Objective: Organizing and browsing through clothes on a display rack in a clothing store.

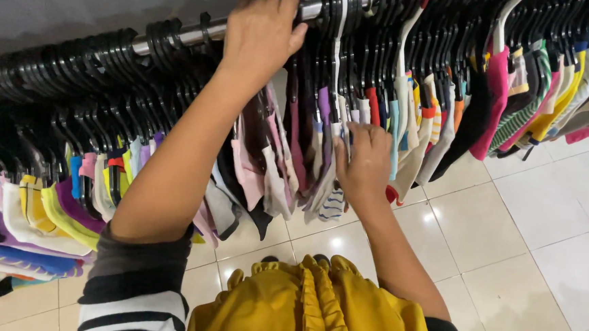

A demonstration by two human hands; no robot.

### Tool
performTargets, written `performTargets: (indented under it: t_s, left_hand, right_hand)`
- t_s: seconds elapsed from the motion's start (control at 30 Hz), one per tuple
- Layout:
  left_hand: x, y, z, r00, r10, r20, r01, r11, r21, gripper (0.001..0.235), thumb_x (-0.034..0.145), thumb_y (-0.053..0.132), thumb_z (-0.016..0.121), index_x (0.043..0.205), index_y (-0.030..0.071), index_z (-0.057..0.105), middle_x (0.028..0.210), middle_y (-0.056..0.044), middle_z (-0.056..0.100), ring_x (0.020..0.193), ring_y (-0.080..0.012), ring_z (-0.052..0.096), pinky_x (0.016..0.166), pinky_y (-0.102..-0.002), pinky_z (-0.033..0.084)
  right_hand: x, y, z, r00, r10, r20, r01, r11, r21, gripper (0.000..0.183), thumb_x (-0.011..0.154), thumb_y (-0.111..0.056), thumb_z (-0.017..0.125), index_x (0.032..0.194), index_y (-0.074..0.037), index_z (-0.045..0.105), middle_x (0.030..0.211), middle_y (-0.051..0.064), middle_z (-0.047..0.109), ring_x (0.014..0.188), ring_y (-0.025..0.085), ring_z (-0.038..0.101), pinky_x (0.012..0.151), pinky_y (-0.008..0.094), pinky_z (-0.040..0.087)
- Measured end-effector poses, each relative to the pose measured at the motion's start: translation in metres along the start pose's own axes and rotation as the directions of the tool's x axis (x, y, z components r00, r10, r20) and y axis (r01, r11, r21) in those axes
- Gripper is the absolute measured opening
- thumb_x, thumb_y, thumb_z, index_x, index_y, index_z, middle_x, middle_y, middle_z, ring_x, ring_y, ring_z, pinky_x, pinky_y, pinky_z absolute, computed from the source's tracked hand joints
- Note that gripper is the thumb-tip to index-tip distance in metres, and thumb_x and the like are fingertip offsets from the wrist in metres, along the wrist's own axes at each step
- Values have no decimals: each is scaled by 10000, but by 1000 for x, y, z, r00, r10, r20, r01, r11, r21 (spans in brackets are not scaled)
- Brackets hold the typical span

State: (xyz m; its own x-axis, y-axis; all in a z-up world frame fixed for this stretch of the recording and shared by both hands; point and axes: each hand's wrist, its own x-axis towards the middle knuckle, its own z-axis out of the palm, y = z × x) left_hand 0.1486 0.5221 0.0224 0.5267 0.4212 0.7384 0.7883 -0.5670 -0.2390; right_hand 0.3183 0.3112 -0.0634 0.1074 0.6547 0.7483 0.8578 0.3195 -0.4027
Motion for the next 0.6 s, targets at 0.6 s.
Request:
performTargets:
  t_s: [0.6]
  left_hand:
    - [1,1,-6,997,13,70,-2,987,-163,564,842,311,874,1272,22,652,1244,-147,657,1183,-324,587,1055,-523,378]
  right_hand:
    - [-20,64,35,982,159,106,-152,986,-69,242,951,-114,701,1172,-36,639,844,195,702,753,385,699,647,491,540]
